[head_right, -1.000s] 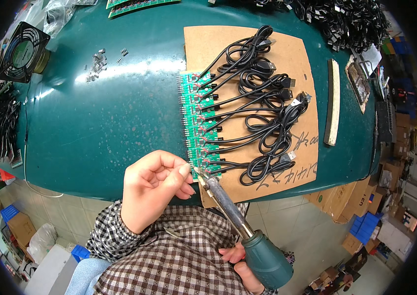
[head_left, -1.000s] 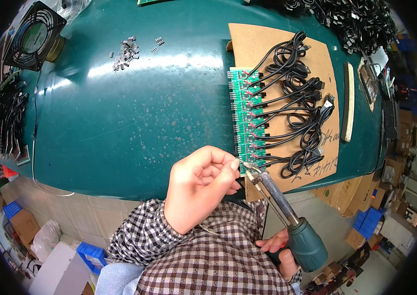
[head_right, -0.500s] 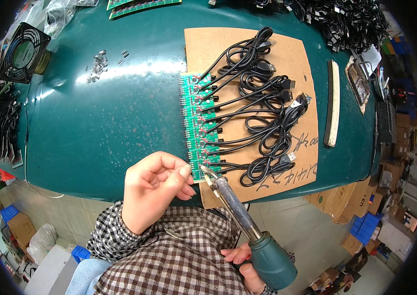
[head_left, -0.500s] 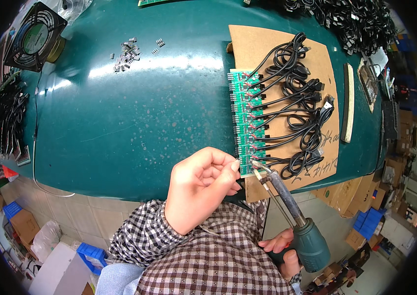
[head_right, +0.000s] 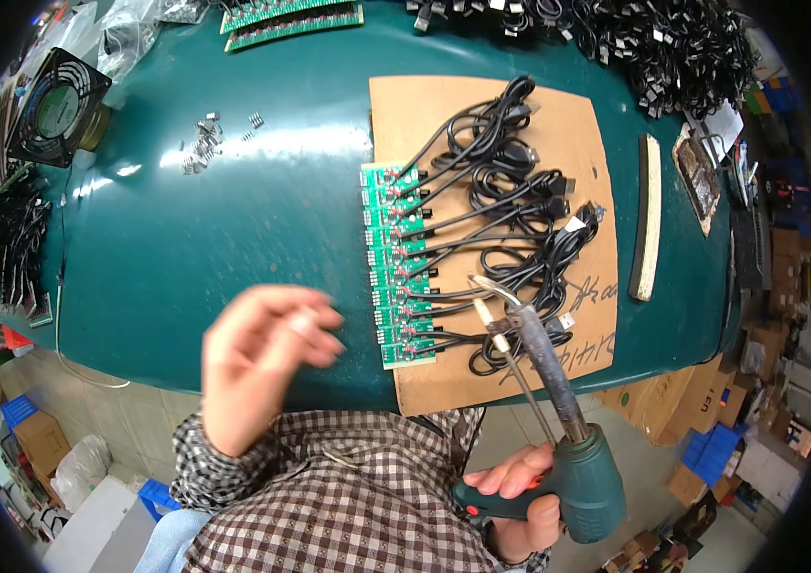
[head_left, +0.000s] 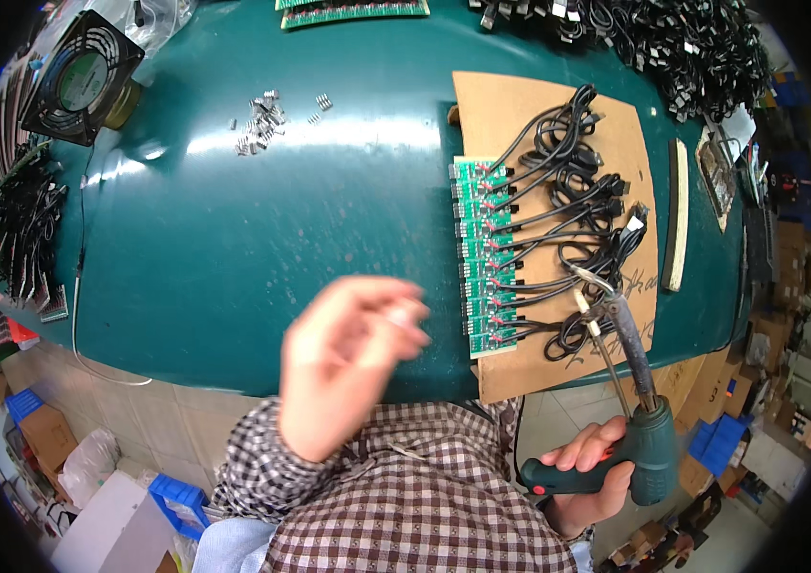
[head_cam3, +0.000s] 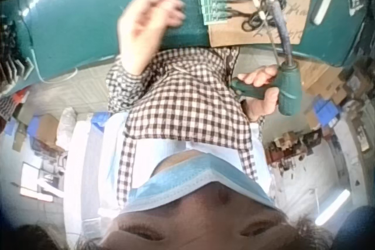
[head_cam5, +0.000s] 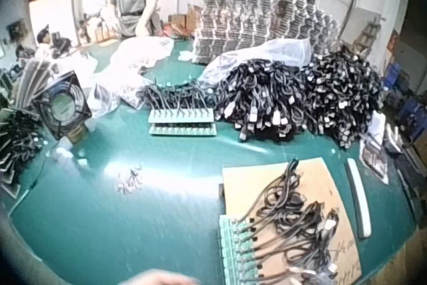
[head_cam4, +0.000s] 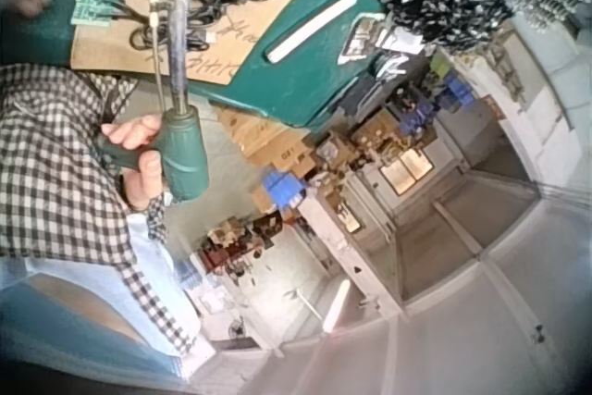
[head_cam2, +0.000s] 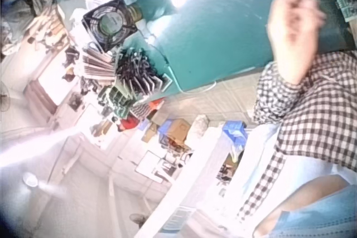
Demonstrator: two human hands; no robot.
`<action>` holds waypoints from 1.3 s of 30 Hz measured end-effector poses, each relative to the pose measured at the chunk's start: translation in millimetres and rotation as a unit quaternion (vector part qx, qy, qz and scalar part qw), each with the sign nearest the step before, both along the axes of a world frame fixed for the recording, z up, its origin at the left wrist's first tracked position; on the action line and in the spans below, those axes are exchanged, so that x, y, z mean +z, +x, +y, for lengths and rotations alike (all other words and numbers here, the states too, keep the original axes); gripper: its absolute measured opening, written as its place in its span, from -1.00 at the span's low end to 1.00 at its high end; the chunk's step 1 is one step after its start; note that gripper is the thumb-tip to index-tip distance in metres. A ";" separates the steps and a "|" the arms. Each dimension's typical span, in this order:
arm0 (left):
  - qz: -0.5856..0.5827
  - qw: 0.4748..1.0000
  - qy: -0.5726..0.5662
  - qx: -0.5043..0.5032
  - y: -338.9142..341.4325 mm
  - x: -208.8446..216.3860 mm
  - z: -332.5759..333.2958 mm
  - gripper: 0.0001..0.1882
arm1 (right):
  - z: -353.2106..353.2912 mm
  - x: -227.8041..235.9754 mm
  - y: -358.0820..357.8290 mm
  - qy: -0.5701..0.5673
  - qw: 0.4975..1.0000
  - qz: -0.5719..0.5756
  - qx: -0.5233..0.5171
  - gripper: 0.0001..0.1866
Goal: The person solders electronic components onto circuit boards using a soldering iron, picking up individual components from the work surface and attaching them to the board terminals.
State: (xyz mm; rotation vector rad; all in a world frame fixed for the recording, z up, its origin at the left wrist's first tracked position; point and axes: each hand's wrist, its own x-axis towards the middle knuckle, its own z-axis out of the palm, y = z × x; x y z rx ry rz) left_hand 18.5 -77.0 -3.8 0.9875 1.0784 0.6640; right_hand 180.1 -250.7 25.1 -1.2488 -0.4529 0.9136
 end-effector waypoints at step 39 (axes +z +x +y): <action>0.390 0.821 0.413 0.059 -2.8 -27.8 117.9 -0.85 | 46.4 21.9 -9.6 -0.022 0.992 0.123 -0.002 -0.68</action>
